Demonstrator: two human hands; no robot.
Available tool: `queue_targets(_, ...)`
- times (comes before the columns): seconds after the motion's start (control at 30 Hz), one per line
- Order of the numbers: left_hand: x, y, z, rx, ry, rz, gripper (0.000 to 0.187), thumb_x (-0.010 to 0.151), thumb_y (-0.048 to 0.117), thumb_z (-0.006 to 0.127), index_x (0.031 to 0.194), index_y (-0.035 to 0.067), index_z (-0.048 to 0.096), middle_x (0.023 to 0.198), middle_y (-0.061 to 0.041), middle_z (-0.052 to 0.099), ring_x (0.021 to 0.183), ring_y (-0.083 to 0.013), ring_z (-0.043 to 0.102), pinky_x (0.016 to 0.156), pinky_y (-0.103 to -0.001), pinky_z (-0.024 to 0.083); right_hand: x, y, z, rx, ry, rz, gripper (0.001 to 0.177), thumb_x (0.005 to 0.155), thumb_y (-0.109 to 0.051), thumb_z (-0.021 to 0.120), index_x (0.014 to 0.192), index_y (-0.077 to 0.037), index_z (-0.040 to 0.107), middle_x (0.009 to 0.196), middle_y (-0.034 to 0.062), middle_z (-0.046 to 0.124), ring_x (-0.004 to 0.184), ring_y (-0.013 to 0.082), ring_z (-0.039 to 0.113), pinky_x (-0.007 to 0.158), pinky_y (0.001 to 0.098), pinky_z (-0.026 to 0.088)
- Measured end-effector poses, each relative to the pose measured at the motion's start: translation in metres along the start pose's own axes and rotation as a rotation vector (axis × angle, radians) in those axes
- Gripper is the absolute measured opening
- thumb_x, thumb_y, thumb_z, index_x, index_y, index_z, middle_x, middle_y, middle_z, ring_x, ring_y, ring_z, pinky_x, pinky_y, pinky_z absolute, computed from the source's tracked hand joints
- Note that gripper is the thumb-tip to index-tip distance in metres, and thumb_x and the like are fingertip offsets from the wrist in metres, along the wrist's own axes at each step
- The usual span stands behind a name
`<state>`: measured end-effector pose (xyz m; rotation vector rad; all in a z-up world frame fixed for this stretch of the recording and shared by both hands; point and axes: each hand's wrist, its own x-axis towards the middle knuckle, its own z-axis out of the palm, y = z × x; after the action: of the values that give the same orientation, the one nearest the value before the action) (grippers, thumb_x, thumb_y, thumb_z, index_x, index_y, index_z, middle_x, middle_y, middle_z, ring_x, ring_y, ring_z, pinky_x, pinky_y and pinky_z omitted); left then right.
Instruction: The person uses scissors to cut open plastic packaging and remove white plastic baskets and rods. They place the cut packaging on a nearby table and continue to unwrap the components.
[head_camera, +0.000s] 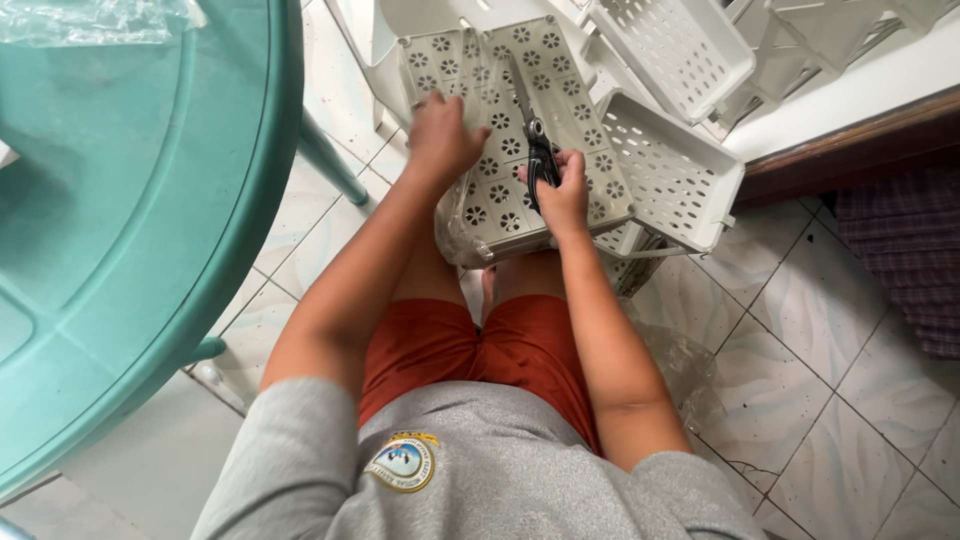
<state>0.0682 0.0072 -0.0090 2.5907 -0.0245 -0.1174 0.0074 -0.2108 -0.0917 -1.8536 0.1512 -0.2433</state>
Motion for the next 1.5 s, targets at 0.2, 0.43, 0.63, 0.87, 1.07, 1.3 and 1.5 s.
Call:
queue_targets(0.2, 0.103, 0.010, 0.070, 0.217, -0.025, -0.099, 0.039, 0.090, 0.020, 0.061, 0.125, 0.004, 0.066, 0.124, -0.018, 0.066, 0.114, -0.0388, 0.065, 0.088, -0.051, 0.057, -0.012, -0.009, -0.006, 0.064, 0.056, 0.015, 0.056, 0.081, -0.025, 0.091, 0.109, -0.005, 0.048, 0.089, 0.0019, 0.062, 0.079, 0.0112, 0.058, 0.070, 0.0266, 0.050)
queue_targets(0.43, 0.121, 0.008, 0.076, -0.153, 0.311, -0.027, 0.015, 0.097, 0.013, 0.055, 0.107, 0.002, 0.058, 0.095, -0.024, 0.072, 0.087, -0.0454, 0.069, 0.079, -0.055, 0.053, -0.021, -0.033, -0.017, 0.280, 0.133, -0.014, 0.047, 0.088, -0.023, 0.087, 0.110, -0.005, 0.049, 0.097, 0.0044, 0.061, 0.084, 0.0111, 0.062, 0.074, 0.0278, 0.055)
queue_targets(0.63, 0.064, 0.044, 0.039, -0.397, 0.621, 0.292, 0.012, 0.105, 0.017, 0.053, 0.101, 0.006, 0.056, 0.086, -0.017, 0.069, 0.074, -0.0412, 0.065, 0.065, -0.052, 0.049, -0.016, -0.078, -0.078, 0.618, -0.352, 0.375, 0.047, 0.096, -0.052, 0.067, 0.102, -0.007, 0.055, 0.084, 0.0050, 0.059, 0.067, 0.0146, 0.056, 0.058, 0.0288, 0.049)
queue_targets(0.87, 0.029, 0.074, -0.018, -0.441, 0.752, 0.589, 0.007, 0.104, 0.012, 0.058, 0.101, 0.006, 0.059, 0.083, -0.013, 0.065, 0.072, -0.0377, 0.064, 0.066, -0.048, 0.050, 0.031, -0.149, -0.083, 0.775, -0.499, 0.361, 0.060, 0.087, -0.068, 0.064, 0.098, -0.010, 0.053, 0.073, 0.0044, 0.055, 0.060, 0.0167, 0.054, 0.060, 0.0305, 0.050)
queue_targets(1.07, 0.061, 0.043, -0.036, -0.254, 0.843, 0.814, 0.015, 0.102, 0.016, 0.066, 0.092, 0.008, 0.056, 0.080, -0.009, 0.062, 0.068, -0.0326, 0.060, 0.062, -0.046, 0.046, 0.066, -0.134, -0.064, 0.715, -0.472, 0.155, 0.063, 0.089, -0.071, 0.067, 0.099, -0.010, 0.056, 0.079, 0.0038, 0.055, 0.070, 0.0154, 0.054, 0.063, 0.0305, 0.042)
queue_targets(1.3, 0.059, -0.002, -0.017, -0.139, 0.720, 0.792, 0.021, 0.087, 0.012, 0.073, 0.078, 0.009, 0.055, 0.078, -0.011, 0.057, 0.071, -0.0348, 0.059, 0.062, -0.046, 0.049, 0.057, -0.055, -0.012, 0.592, -0.390, 0.092, 0.048, 0.095, -0.057, 0.068, 0.103, -0.013, 0.050, 0.081, 0.0018, 0.056, 0.068, 0.0137, 0.055, 0.063, 0.0284, 0.045)
queue_targets(1.5, 0.047, 0.005, -0.002, -0.037, 0.836, 0.687, 0.023, 0.077, 0.006, 0.066, 0.097, 0.010, 0.056, 0.100, -0.015, 0.057, 0.080, -0.0373, 0.064, 0.066, -0.043, 0.053, 0.031, -0.026, -0.016, 0.521, -0.389, 0.003, 0.043, 0.099, -0.047, 0.069, 0.112, -0.012, 0.048, 0.087, 0.0015, 0.055, 0.073, 0.0110, 0.052, 0.069, 0.0260, 0.045)
